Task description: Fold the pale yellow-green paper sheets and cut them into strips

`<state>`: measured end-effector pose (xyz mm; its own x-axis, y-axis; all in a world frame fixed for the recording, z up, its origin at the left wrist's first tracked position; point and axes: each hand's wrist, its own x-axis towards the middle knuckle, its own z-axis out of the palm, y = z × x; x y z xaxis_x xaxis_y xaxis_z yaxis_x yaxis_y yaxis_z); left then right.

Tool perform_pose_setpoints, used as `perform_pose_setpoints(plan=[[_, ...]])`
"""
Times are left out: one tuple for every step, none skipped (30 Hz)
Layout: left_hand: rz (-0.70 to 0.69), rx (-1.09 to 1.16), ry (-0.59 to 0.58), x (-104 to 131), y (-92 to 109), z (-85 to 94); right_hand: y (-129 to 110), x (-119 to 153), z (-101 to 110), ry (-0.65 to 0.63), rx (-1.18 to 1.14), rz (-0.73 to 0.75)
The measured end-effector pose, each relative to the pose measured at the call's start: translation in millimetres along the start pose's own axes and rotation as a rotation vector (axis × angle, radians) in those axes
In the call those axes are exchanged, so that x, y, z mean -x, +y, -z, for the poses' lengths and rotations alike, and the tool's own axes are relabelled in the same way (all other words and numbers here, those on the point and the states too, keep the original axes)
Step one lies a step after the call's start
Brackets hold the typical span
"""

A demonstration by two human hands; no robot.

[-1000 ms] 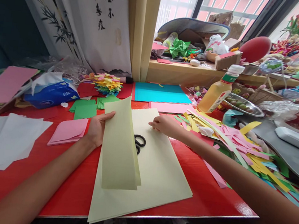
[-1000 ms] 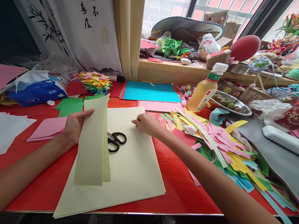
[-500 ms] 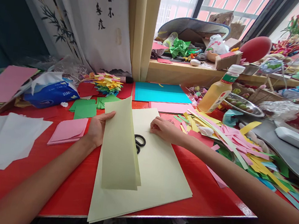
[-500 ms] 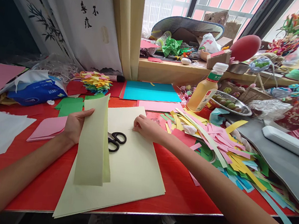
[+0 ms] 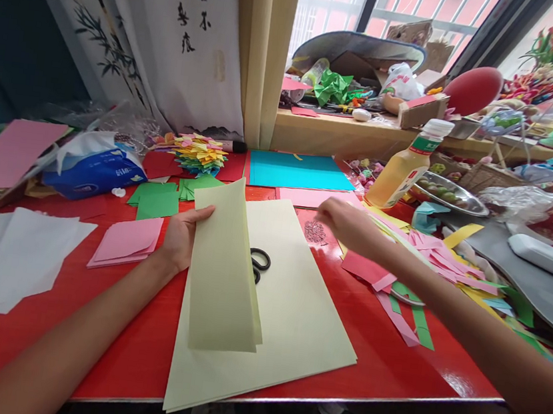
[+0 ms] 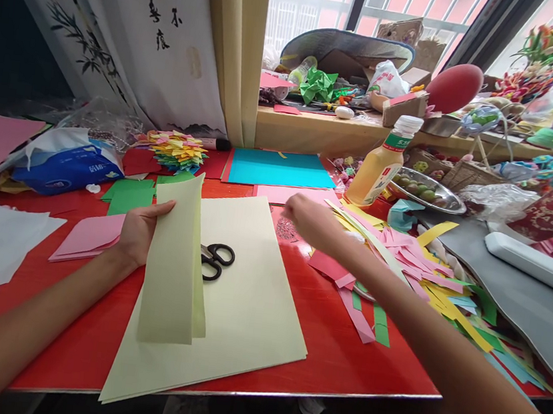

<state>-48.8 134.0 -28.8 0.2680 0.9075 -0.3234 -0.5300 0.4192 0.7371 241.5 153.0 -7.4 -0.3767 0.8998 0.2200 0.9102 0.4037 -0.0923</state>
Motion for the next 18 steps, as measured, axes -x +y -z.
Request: perform_pose_setpoints(plan=[[0.004, 0.003, -0.004, -0.1, -0.1, 0.1, 14.2, 4.4, 10.7, 0.043, 0.035, -0.063], [0.01, 0.004, -0.008, -0.2, -0.3, 0.1, 29.7, 10.0, 20.4, 0.065, 0.065, -0.119], [0.012, 0.001, -0.011, -0.3, -0.5, 0.1, 45.9, 16.9, 28.6, 0.07, 0.09, -0.163], [0.011, -0.005, -0.012, -0.3, -0.7, -0.1, 62.1, 24.7, 34.6, 0.069, 0.115, -0.219], [0.005, -0.013, -0.009, -0.2, -0.9, -0.4, 77.9, 33.1, 38.4, 0.017, 0.136, -0.321], [-0.005, -0.024, -0.002, 0.0, -1.0, -0.8, 92.7, 41.4, 40.0, -0.011, 0.143, -0.375], [-0.015, -0.035, 0.003, 0.3, -1.1, -1.3, 106.0, 49.3, 39.9, -0.034, 0.139, -0.402], [-0.021, -0.046, 0.006, 0.6, -1.1, -1.9, 117.4, 56.1, 38.6, -0.054, 0.13, -0.427], [-0.024, -0.056, 0.007, 0.9, -1.1, -2.5, 126.4, 61.6, 36.9, -0.062, 0.121, -0.445], [-0.023, -0.065, 0.006, 1.3, -1.1, -3.1, 132.5, 65.8, 35.4, -0.064, 0.11, -0.457], [-0.021, -0.074, 0.006, 1.7, -1.0, -3.7, 135.0, 68.9, 34.8, -0.066, 0.1, -0.467], [-0.018, -0.081, 0.007, 2.0, -0.9, -4.2, 133.3, 71.6, 35.6, -0.053, 0.098, -0.473], [-0.017, -0.086, 0.01, 2.3, -0.9, -4.7, 127.2, 74.5, 37.7, -0.016, 0.111, -0.473], [-0.018, -0.089, 0.017, 2.5, -0.9, -5.1, 116.6, 78.3, 41.1, 0.033, 0.129, -0.468], [-0.018, -0.09, 0.023, 2.7, -0.9, -5.5, 101.8, 83.7, 45.3, 0.13, 0.165, -0.456], [-0.02, -0.09, 0.028, 2.7, -1.0, -5.8, 84.1, 91.0, 49.7, 0.235, 0.186, -0.432], [-0.024, -0.091, 0.032, 2.8, -1.2, -6.1, 64.9, 100.0, 53.5, 0.327, 0.153, -0.417], [-0.028, -0.091, 0.034, 2.8, -1.3, -6.2, 46.0, 110.2, 56.3, 0.395, 0.079, -0.409]])
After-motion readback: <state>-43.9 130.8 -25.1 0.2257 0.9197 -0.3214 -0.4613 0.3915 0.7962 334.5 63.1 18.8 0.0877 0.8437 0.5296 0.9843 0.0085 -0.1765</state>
